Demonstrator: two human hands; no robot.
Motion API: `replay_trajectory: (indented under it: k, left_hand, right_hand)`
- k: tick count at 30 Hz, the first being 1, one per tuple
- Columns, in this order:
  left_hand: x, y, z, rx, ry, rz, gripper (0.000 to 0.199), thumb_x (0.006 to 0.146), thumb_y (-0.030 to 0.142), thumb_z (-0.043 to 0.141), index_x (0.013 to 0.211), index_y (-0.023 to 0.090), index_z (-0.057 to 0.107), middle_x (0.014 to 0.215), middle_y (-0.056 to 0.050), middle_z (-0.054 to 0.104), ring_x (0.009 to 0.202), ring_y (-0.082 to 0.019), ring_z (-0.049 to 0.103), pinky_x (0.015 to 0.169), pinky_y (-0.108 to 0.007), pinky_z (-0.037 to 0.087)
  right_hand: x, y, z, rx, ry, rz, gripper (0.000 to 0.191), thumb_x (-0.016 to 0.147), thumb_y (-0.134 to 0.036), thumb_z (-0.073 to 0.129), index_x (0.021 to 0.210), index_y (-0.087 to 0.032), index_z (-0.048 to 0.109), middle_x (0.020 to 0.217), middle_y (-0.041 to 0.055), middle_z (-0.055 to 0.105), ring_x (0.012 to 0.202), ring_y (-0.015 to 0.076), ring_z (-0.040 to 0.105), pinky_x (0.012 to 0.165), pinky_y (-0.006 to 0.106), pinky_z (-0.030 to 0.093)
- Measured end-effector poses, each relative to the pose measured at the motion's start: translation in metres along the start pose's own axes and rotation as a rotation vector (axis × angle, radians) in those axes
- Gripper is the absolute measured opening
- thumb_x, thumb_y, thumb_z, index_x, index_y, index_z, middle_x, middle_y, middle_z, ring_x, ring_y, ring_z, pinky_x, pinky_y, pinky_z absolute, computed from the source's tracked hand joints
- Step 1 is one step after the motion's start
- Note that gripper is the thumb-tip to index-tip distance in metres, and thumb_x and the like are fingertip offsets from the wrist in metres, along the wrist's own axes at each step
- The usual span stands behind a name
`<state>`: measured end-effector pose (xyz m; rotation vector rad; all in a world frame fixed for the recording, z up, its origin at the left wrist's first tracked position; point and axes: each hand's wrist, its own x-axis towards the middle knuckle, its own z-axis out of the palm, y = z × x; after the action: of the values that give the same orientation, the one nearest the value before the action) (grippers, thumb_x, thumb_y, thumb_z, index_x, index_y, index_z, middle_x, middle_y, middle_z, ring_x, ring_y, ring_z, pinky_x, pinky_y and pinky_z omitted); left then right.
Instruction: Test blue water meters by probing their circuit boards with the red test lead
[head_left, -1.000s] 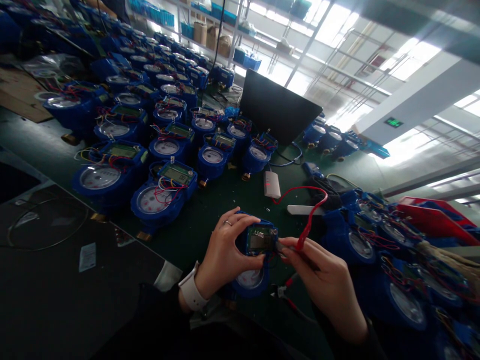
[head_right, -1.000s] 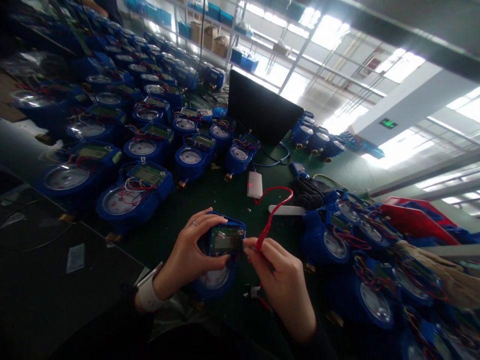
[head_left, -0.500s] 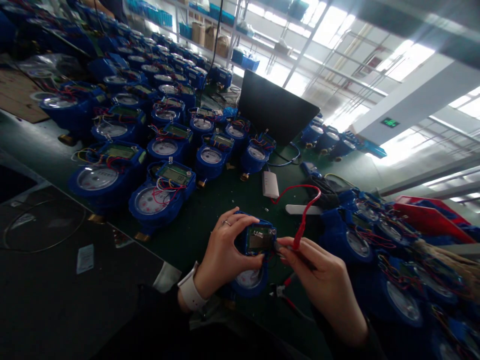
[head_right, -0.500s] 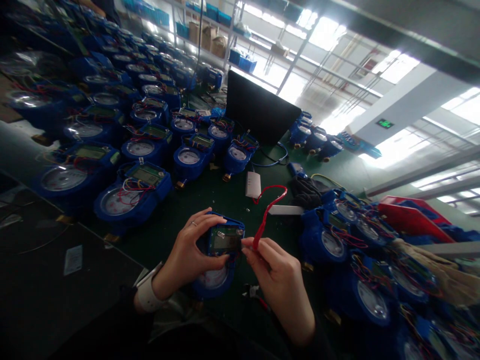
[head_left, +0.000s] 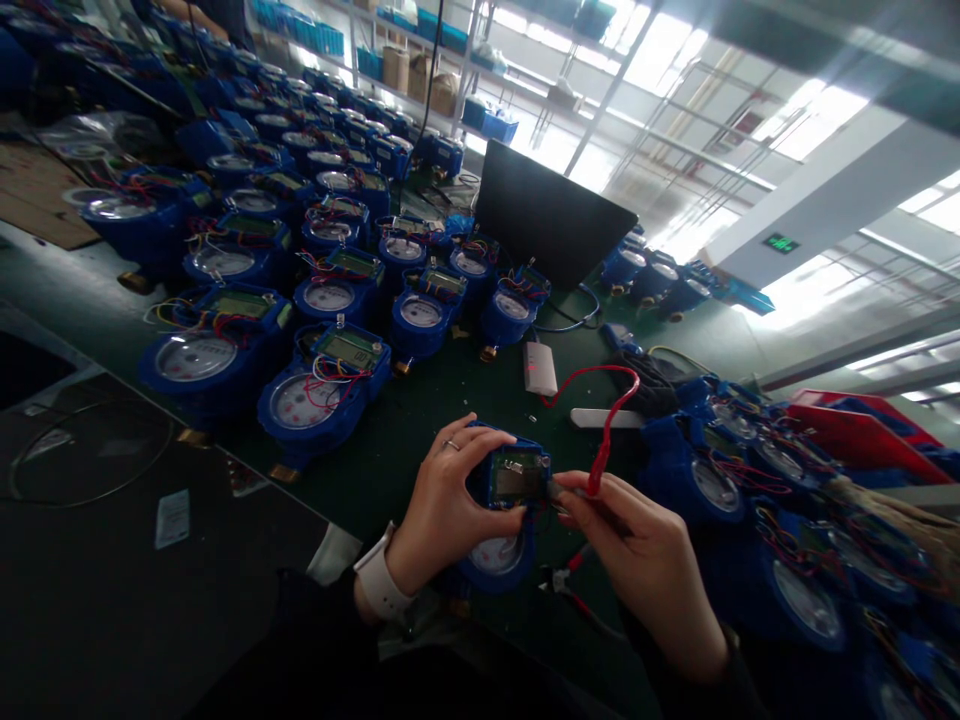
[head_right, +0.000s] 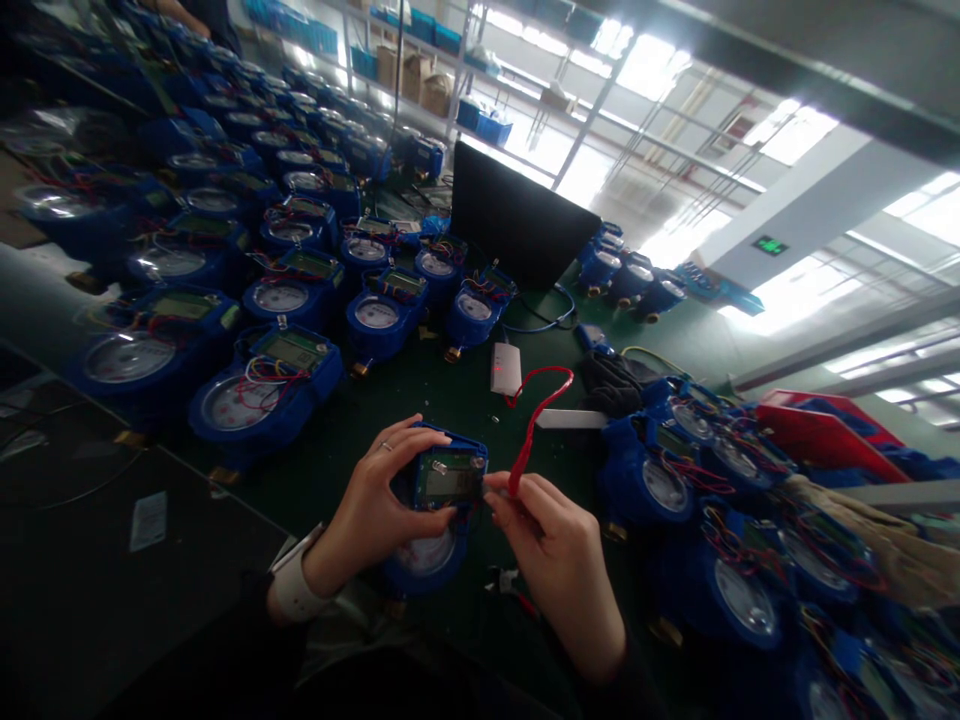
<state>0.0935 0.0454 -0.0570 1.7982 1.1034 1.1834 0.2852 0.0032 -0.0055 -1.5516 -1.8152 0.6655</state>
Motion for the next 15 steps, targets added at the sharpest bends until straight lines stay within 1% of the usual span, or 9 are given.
replay_trajectory:
  k: [3, 7, 9, 12, 15]
  left_hand:
    - [0.000, 0.000, -0.001, -0.001, -0.006, 0.002, 0.053, 0.062, 0.022, 0.083, 0.111, 0.020, 0.062, 0.113, -0.008, 0.070, 0.121, -0.032, 0.057, 0.112, -0.053, 0.039]
    - [-0.001, 0.000, -0.002, 0.015, -0.020, 0.005, 0.052, 0.063, 0.022, 0.080, 0.111, 0.021, 0.061, 0.114, -0.007, 0.069, 0.121, -0.031, 0.057, 0.112, -0.053, 0.039]
    - [-0.001, 0.000, -0.002, 0.031, -0.032, 0.003, 0.053, 0.064, 0.021, 0.079, 0.113, 0.022, 0.060, 0.115, -0.006, 0.068, 0.121, -0.031, 0.056, 0.112, -0.052, 0.039]
    - [-0.001, 0.000, -0.003, 0.057, -0.043, -0.016, 0.061, 0.063, 0.020, 0.077, 0.122, 0.024, 0.058, 0.119, -0.006, 0.066, 0.123, -0.031, 0.054, 0.110, -0.052, 0.041]
    - [0.000, 0.000, -0.002, 0.058, -0.040, -0.028, 0.060, 0.063, 0.018, 0.077, 0.120, 0.023, 0.059, 0.118, -0.007, 0.066, 0.123, -0.031, 0.054, 0.110, -0.052, 0.041]
  right_hand:
    - [-0.001, 0.003, 0.003, 0.071, 0.011, 0.040, 0.015, 0.092, -0.027, 0.063, 0.100, -0.021, 0.073, 0.091, 0.0044, 0.074, 0.069, 0.0182, 0.073, 0.059, 0.025, 0.063]
    - [-0.004, 0.008, 0.010, 0.131, 0.090, 0.097, 0.022, 0.089, -0.026, 0.066, 0.110, -0.020, 0.071, 0.088, 0.0037, 0.076, 0.070, 0.0190, 0.074, 0.061, 0.025, 0.064]
    - [-0.006, 0.009, 0.013, 0.142, 0.127, 0.099, 0.021, 0.088, -0.027, 0.067, 0.108, -0.020, 0.072, 0.086, 0.0035, 0.077, 0.067, 0.0193, 0.074, 0.060, 0.025, 0.063]
    - [-0.008, 0.009, 0.016, 0.138, 0.157, 0.080, 0.015, 0.090, -0.027, 0.065, 0.100, -0.020, 0.072, 0.086, 0.0031, 0.076, 0.066, 0.0191, 0.074, 0.056, 0.024, 0.063]
    - [-0.012, 0.007, 0.016, 0.119, 0.186, 0.063, 0.014, 0.093, -0.027, 0.062, 0.101, -0.020, 0.070, 0.087, 0.0030, 0.076, 0.065, 0.0190, 0.075, 0.055, 0.023, 0.063]
